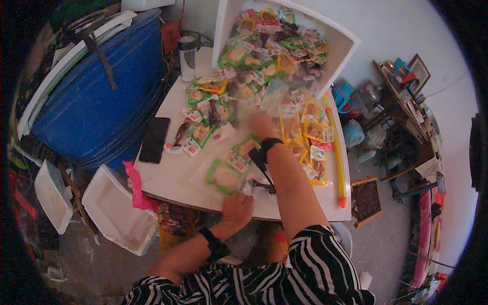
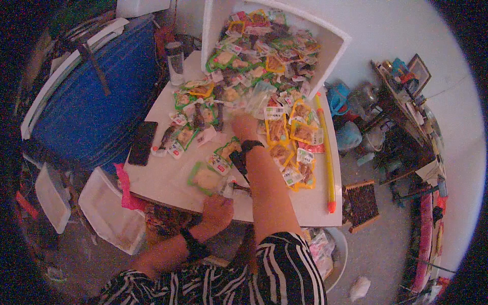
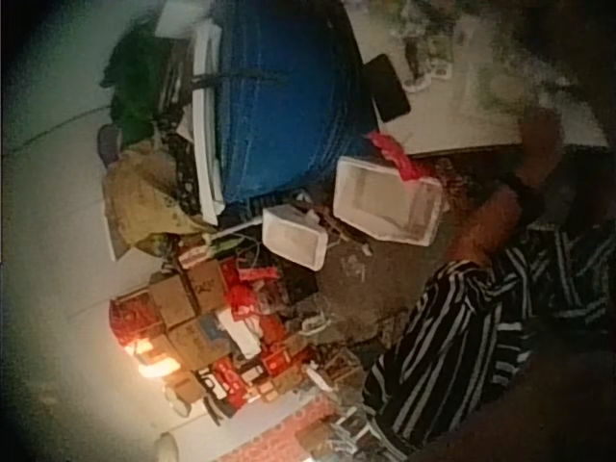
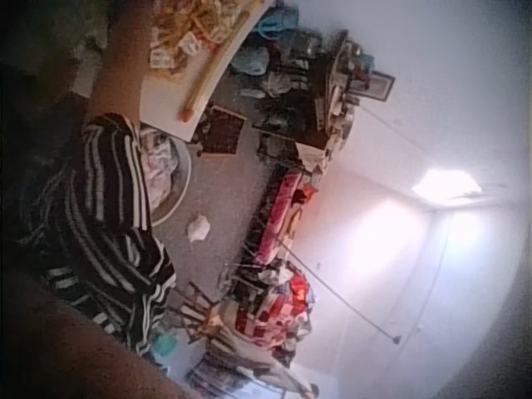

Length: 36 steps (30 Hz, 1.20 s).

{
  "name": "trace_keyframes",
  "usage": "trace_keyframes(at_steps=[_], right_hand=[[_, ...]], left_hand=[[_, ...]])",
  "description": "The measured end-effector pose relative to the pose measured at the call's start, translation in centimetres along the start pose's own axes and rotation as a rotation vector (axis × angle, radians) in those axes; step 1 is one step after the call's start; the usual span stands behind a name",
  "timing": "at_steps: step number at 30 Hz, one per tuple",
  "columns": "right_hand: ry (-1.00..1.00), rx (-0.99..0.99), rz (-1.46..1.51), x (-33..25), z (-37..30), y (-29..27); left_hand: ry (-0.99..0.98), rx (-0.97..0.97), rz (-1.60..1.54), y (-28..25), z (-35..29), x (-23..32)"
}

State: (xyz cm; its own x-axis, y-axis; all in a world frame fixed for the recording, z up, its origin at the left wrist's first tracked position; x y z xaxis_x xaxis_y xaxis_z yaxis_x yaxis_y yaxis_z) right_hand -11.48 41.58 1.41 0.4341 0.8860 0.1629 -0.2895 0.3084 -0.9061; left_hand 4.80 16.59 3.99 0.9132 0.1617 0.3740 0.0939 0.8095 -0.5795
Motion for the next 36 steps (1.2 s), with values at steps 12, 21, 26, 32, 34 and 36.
trace_keyframes(at_steps=[12, 21, 26, 32, 34, 36], right_hand=[[0.027, 0.192, 0.413, 3.2, -8.2, -10.9], [0.957, 0.212, 2.081, 3.4, -19.7, -14.7], [1.129, 0.318, 2.179, 2.2, -26.4, -14.6], [1.146, 0.337, 2.153, 0.5, -32.5, -15.4], [1.169, 0.341, 2.147, 0.6, -34.1, -15.1], [1.228, 0.328, 2.121, 0.7, -35.2, -14.4]], left_hand=[[-0.018, -0.067, 0.126, 0.3, -0.6, 0.1], [-0.053, -0.107, 0.088, 0.2, 0.0, 0.2], [-0.145, -0.15, 0.022, -0.3, -0.8, 0.1], [-0.362, -0.248, -0.088, -0.4, -1.9, 0.1], [-0.401, -0.24, -0.108, -0.6, -2.1, 0.1], [-0.449, -0.306, -0.091, 0.0, -2.3, -0.4]])
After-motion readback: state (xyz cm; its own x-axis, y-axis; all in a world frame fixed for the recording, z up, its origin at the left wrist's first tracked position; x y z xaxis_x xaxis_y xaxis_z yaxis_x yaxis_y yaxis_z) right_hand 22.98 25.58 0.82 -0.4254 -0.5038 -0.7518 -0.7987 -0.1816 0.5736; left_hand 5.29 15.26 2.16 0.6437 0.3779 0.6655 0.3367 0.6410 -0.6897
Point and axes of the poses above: each hand's wrist, its own z-axis towards the middle knuckle, its own y-axis out of the palm, x = y × z, the point moved 8 cm from there along z, towards the middle knuckle, and after that the axes turned 12 degrees about x, right-handed, at the moved point
